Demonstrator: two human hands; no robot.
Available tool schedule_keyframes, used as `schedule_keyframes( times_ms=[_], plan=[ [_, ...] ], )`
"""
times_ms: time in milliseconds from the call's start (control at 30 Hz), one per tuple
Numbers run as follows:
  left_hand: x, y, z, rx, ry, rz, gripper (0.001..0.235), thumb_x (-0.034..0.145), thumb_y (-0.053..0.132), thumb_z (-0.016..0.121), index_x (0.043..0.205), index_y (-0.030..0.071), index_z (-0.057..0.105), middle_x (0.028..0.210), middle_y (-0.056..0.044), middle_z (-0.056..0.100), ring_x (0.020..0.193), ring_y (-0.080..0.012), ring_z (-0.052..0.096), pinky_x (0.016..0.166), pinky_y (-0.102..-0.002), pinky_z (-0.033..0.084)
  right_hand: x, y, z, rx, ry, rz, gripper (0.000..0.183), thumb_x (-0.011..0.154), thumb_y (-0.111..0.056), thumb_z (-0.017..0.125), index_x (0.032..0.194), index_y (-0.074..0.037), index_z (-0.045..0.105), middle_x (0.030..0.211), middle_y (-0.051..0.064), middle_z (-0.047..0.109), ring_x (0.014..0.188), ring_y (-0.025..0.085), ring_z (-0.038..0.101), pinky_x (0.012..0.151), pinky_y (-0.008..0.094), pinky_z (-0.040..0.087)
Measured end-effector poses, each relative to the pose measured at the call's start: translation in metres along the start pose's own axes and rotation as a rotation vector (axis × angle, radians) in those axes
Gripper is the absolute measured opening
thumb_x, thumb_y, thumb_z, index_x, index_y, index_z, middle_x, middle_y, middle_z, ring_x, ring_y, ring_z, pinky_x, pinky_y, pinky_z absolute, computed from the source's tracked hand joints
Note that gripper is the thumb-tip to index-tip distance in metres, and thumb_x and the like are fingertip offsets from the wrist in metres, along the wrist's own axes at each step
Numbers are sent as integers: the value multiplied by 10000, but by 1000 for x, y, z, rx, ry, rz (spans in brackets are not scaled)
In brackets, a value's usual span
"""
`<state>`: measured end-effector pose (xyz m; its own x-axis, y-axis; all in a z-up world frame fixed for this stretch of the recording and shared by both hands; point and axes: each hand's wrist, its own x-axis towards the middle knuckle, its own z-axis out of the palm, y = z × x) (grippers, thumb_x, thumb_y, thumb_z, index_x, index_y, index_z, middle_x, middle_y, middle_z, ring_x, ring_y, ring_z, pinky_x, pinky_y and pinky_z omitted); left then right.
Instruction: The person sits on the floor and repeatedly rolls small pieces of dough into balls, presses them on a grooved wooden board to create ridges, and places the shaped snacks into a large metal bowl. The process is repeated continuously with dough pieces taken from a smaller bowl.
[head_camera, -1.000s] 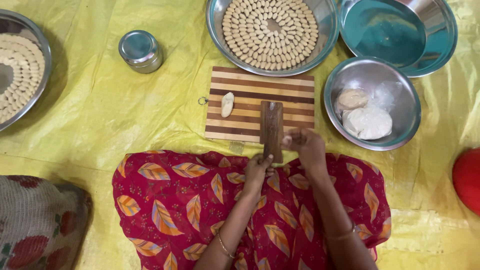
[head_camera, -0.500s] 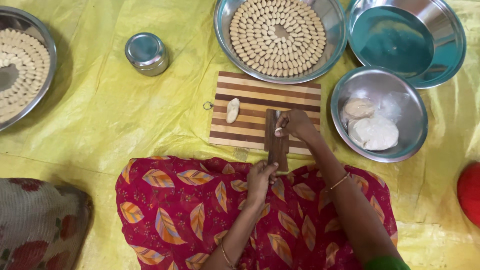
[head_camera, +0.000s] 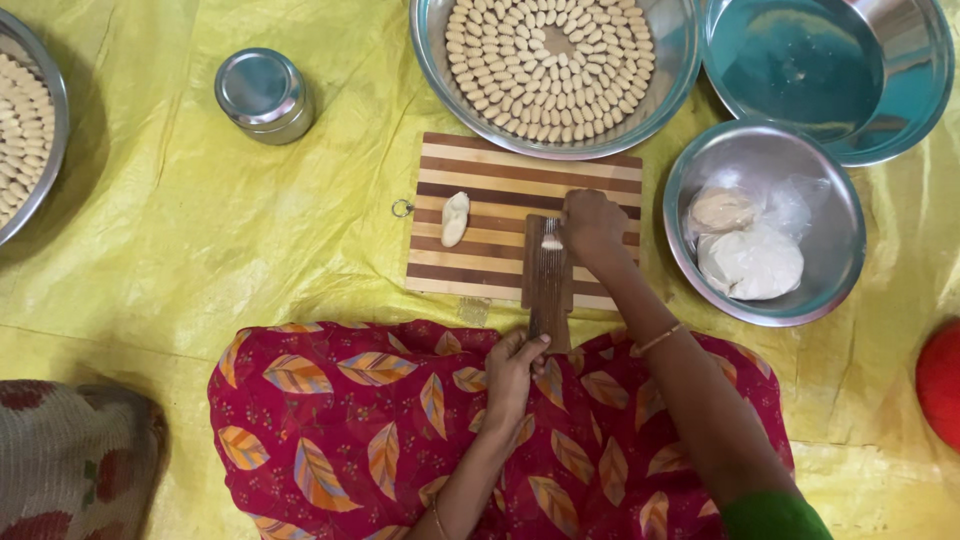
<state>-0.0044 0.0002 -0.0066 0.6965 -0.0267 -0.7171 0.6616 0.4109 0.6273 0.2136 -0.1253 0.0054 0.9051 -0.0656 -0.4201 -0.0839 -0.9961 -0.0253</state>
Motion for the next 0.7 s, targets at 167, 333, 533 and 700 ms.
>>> schedule_keyframes(
  times_ms=[167, 333, 533, 700],
  plan=[
    [7, -9, -1, -6, -14, -6, 221, 920, 207, 715, 780, 72, 609, 670, -3, 577, 579, -89, 543, 545, -250, 438, -8, 11, 2, 339, 112, -16, 215, 849, -261, 823, 931, -101, 706, 921, 97, 767, 859, 282, 726, 770, 431, 554],
    [20, -31, -4, 72, -59, -24, 211, 942, 224, 695, 868, 36, 632, 709, -29, 622, 615, -102, 593, 576, -257, 488, -42, 20, 7, 452, 180, -111, 150, 887, -235, 783, 967, -110, 758, 976, 135, 727, 855, 292, 713, 770, 431, 554],
    [26, -40, -1, 224, -105, -124, 268, 980, 244, 612, 1090, 4, 658, 822, -39, 671, 693, -109, 634, 630, -246, 533, -65, -1, 14, 367, 329, -182, 106, 839, -166, 782, 906, -92, 748, 994, 142, 677, 879, 296, 693, 731, 446, 552],
    [-9, 18, 6, 384, -84, -186, 498, 972, 295, 613, 1329, 7, 416, 883, -104, 693, 731, -170, 686, 643, -305, 579, -70, -15, 0, 402, 219, -132, 129, 873, -188, 788, 878, -88, 706, 944, 63, 709, 881, 275, 699, 749, 436, 546]
  ],
)
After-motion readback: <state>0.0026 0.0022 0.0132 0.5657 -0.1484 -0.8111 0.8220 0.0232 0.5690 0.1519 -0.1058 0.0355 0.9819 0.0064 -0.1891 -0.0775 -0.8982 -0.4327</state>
